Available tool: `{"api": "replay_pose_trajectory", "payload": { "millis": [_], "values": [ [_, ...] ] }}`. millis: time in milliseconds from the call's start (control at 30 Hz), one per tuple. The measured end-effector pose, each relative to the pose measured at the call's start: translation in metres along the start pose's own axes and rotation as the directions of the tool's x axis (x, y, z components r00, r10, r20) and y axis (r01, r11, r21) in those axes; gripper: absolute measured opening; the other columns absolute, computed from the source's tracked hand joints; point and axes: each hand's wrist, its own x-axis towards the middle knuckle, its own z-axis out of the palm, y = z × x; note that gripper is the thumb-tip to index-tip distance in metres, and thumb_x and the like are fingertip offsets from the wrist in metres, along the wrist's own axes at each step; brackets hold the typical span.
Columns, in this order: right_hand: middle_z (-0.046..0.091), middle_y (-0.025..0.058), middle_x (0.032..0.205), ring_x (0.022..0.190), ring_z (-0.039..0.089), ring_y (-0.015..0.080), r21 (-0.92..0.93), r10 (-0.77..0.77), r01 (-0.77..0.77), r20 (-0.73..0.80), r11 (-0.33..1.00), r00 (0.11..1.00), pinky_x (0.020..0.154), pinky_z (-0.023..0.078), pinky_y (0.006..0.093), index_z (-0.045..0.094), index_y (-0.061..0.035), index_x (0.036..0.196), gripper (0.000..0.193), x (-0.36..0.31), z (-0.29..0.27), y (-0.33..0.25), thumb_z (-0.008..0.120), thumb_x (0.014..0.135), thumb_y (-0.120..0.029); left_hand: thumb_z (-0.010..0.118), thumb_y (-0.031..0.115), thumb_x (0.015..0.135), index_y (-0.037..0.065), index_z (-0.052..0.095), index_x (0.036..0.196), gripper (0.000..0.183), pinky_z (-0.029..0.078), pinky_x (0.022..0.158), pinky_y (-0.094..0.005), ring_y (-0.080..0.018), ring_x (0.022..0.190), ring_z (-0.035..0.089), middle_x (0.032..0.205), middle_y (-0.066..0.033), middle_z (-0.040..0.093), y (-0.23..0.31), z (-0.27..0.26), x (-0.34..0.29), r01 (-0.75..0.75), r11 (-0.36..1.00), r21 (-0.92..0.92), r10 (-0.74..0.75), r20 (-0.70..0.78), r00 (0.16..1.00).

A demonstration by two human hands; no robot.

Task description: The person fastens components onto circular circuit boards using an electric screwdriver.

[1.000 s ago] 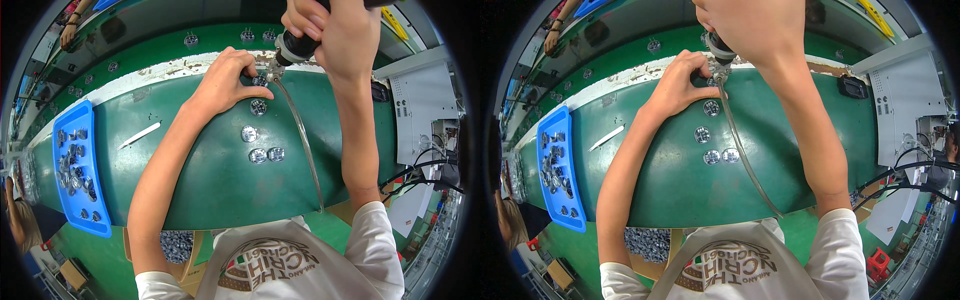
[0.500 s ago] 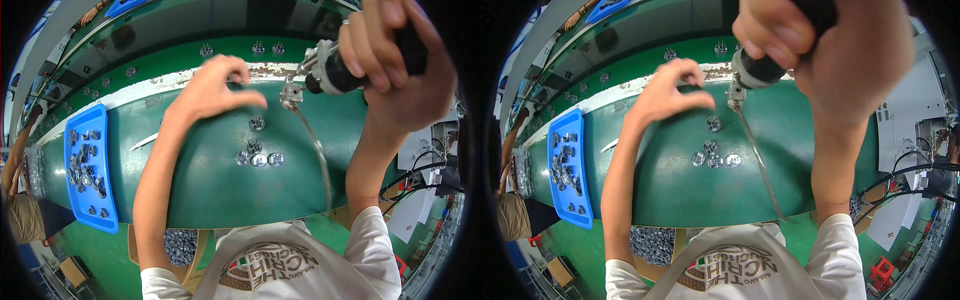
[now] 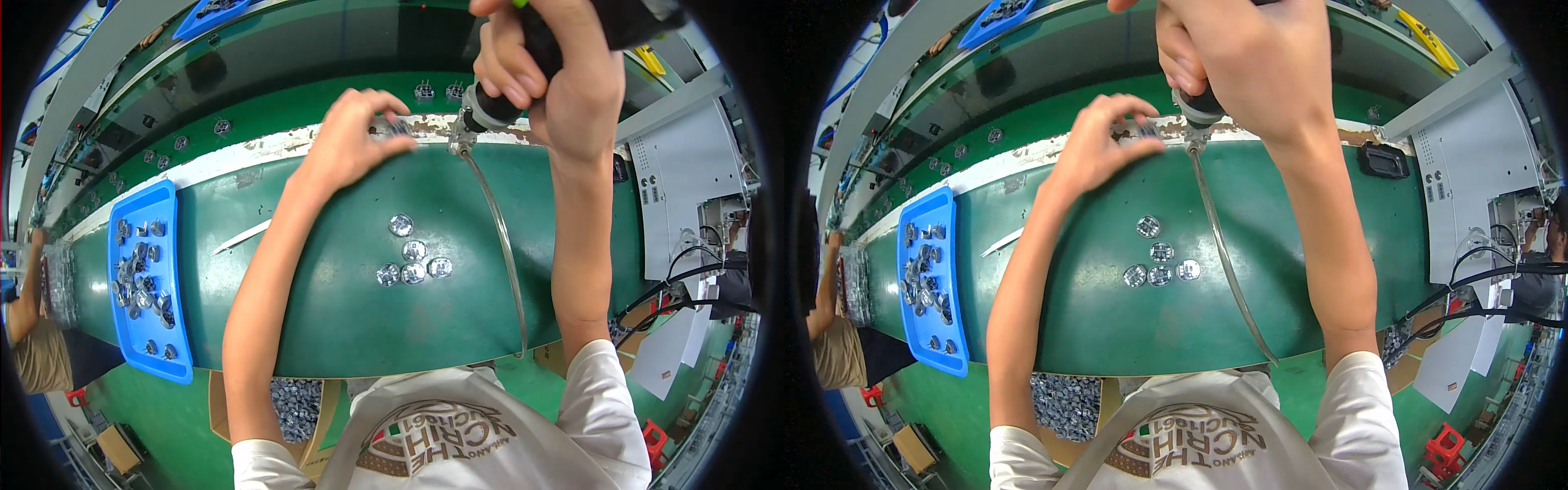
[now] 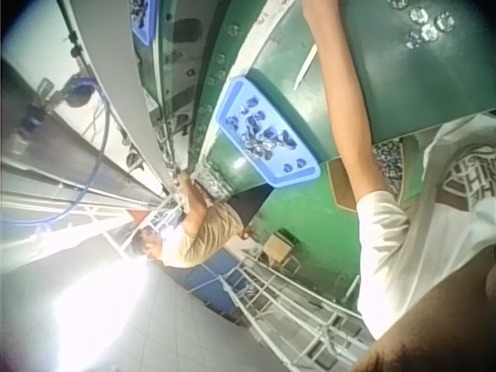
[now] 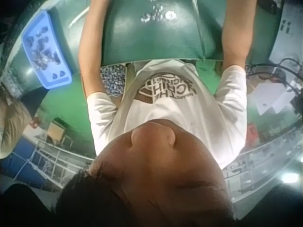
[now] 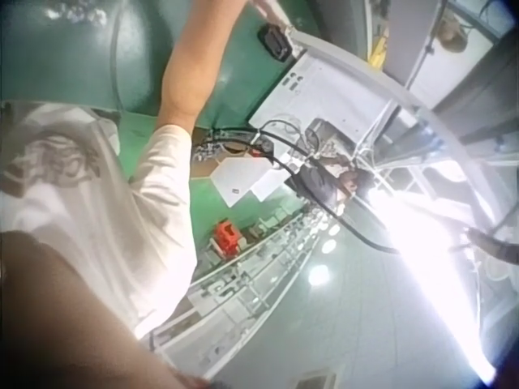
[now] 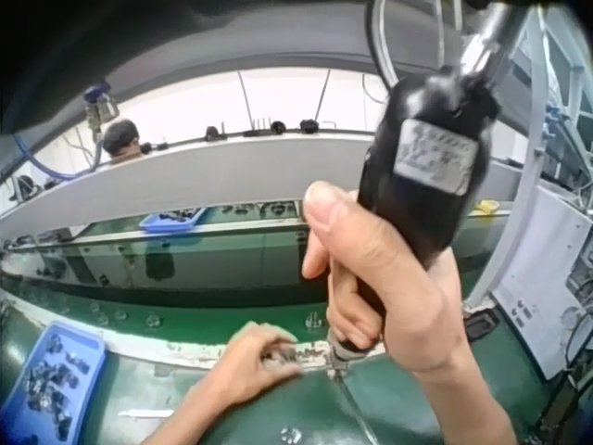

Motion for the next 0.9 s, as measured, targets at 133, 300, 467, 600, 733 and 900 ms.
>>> {"api": "replay_pose_trajectory", "payload": {
  "millis": [133, 300, 467, 600, 733, 900],
  "values": [
    [0.039, -0.0012, 0.045, 0.033, 0.033, 0.0085, 0.096, -0.044, 0.043, 0.013, 0.994, 0.999, 0.037, 0.030, 0.0245, 0.054, -0.0020, 0.074, 0.039, -0.005, 0.009, 0.000, 0.058, 0.102, -0.029, 0.090, 0.021, 0.074, 0.004, 0.070, 0.103, 0.039, 0.048, 0.098, -0.0391, -0.0261, 0.103, 0.057, 0.105, -0.0058, 0.069, 0.009, 0.008, -0.021, -0.150, 0.988, -0.044, 0.155, 0.151, 0.976],
    [0.039, -0.0010, 0.046, 0.034, 0.033, 0.0087, 0.181, 0.030, -0.029, -0.004, 0.983, 1.000, 0.038, 0.030, 0.0255, 0.054, -0.0026, 0.074, 0.034, -0.009, 0.026, 0.014, 0.059, 0.100, -0.024, 0.091, 0.024, 0.072, 0.004, 0.071, 0.100, 0.039, 0.045, 0.100, -0.0397, -0.0278, 0.104, 0.057, 0.104, -0.0059, 0.071, 0.000, 0.009, -0.022, -0.121, 0.988, -0.092, 0.133, 0.138, 0.981],
    [0.040, -0.0014, 0.047, 0.035, 0.034, 0.0088, 0.241, 0.086, -0.081, -0.011, 0.967, 0.996, 0.039, 0.031, 0.0262, 0.054, -0.0035, 0.074, 0.029, -0.012, 0.037, 0.023, 0.060, 0.098, -0.020, 0.092, 0.030, 0.069, 0.006, 0.072, 0.095, 0.041, 0.047, 0.096, -0.0406, -0.0281, 0.102, 0.056, 0.100, -0.0055, 0.071, -0.011, 0.016, -0.022, -0.133, 0.986, -0.101, 0.143, 0.109, 0.984],
    [0.040, -0.0014, 0.048, 0.035, 0.034, 0.0087, 0.209, 0.051, -0.046, -0.019, 0.977, 0.998, 0.039, 0.030, 0.0256, 0.054, -0.0036, 0.074, 0.029, -0.011, 0.036, 0.027, 0.060, 0.097, -0.020, 0.092, 0.032, 0.069, 0.005, 0.071, 0.094, 0.042, 0.047, 0.096, -0.0413, -0.0289, 0.102, 0.057, 0.100, -0.0068, 0.071, -0.009, 0.014, -0.019, -0.106, 0.992, -0.074, 0.118, 0.171, 0.978],
    [0.041, -0.0013, 0.048, 0.035, 0.034, 0.0084, 0.218, 0.029, -0.025, -0.015, 0.976, 0.999, 0.039, 0.031, 0.0253, 0.054, -0.0034, 0.075, 0.029, -0.011, 0.038, 0.029, 0.060, 0.098, -0.020, 0.092, 0.033, 0.069, 0.005, 0.071, 0.093, 0.042, 0.047, 0.096, -0.0414, -0.0295, 0.102, 0.057, 0.099, -0.0071, 0.071, -0.012, 0.016, -0.022, -0.134, 0.985, -0.108, 0.146, 0.110, 0.983],
    [0.042, -0.0014, 0.048, 0.035, 0.034, 0.0077, 0.214, 0.010, -0.009, -0.002, 0.977, 1.000, 0.039, 0.032, 0.0252, 0.055, -0.0032, 0.077, 0.027, -0.008, 0.038, 0.032, 0.061, 0.098, -0.019, 0.092, 0.034, 0.070, 0.004, 0.070, 0.092, 0.043, 0.047, 0.097, -0.0415, -0.0301, 0.103, 0.057, 0.100, -0.0075, 0.071, -0.007, 0.016, -0.022, -0.100, 0.988, -0.119, 0.114, 0.123, 0.986]
  ]
}}
